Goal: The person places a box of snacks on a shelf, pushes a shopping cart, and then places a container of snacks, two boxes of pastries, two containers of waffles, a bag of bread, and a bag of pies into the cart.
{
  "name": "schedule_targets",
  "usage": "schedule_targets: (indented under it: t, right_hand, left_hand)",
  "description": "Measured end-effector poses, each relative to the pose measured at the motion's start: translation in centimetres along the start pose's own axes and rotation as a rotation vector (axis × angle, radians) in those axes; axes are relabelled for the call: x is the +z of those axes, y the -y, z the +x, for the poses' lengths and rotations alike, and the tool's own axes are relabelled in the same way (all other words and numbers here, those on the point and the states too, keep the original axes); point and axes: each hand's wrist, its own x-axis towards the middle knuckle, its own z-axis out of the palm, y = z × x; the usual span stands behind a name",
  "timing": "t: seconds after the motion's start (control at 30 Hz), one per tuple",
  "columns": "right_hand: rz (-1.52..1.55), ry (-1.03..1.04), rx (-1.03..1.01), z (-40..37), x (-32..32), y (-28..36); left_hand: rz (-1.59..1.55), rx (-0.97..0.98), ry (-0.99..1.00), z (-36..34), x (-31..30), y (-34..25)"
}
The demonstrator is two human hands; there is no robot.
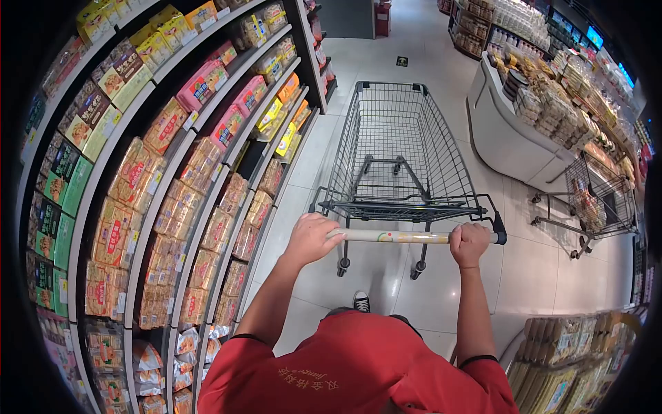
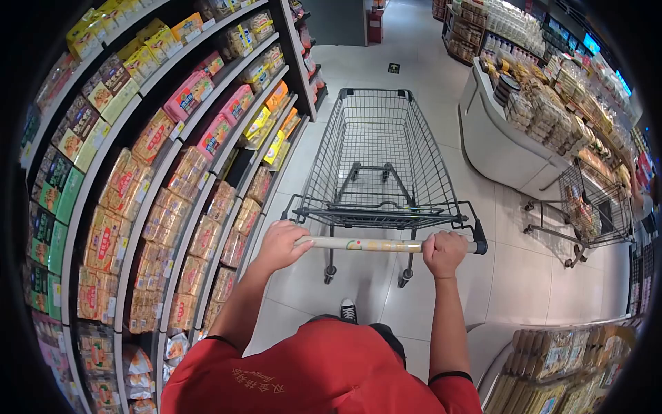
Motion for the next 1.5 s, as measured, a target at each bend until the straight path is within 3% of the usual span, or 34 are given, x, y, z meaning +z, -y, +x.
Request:
schedule_targets:
  t: [0.23,0.63,0.73,0.77,0.83,0.97,1.0,1.1,1.13,1.23,1.33,1.4,1.5]
  right_hand:
    - [-0.013,-0.001,-0.018,5.3,4.8,-7.0]
    - [0.075,-0.007,-0.051,17.6,13.6,-20.6]
    - [0.108,0.141,0.099,20.9,16.3,-24.1]
    - [0.122,0.154,0.093,21.8,17.4,-24.2]
    - [0.430,0.163,0.365,24.4,19.5,-22.9]
    - [0.396,0.386,0.148,26.8,23.2,-16.8]
    - [0.379,0.396,0.121,27.5,24.1,-15.3]
    - [0.275,0.497,0.207,29.8,27.2,-13.5]
    - [0.316,0.525,0.245,31.2,27.4,-13.1]
    - [0.169,0.558,0.377,33.4,30.5,-13.7]
    - [0.076,0.440,0.313,34.4,32.4,-16.0]
    - [0.091,0.490,0.289,36.2,33.1,-17.5]
    - [0.134,0.545,0.238,37.5,34.3,-20.3]
  left_hand:
    - [-0.036,0.040,-0.253,8.4,4.7,2.0]
    - [-0.026,-0.004,-0.280,24.6,10.1,2.8]
    - [0.003,-0.038,-0.244,28.9,11.4,3.0]
    - [0.008,-0.057,-0.242,29.9,12.0,3.1]
    - [-0.067,-0.070,-0.324,32.8,12.9,3.2]
    - [-0.171,-0.056,-0.304,37.2,14.5,3.3]
    - [-0.172,-0.094,-0.199,37.9,14.8,3.5]
    - [-0.289,-0.056,-0.310,40.1,16.5,3.6]
    - [-0.391,-0.076,-0.218,40.6,16.8,3.8]
    - [-0.643,0.012,-0.276,42.7,18.2,4.6]
    - [-0.766,-0.012,-0.099,43.3,18.4,6.2]
    - [-0.963,0.014,-0.002,44.2,18.5,7.9]
    - [-0.970,-0.075,0.092,45.0,18.2,10.8]
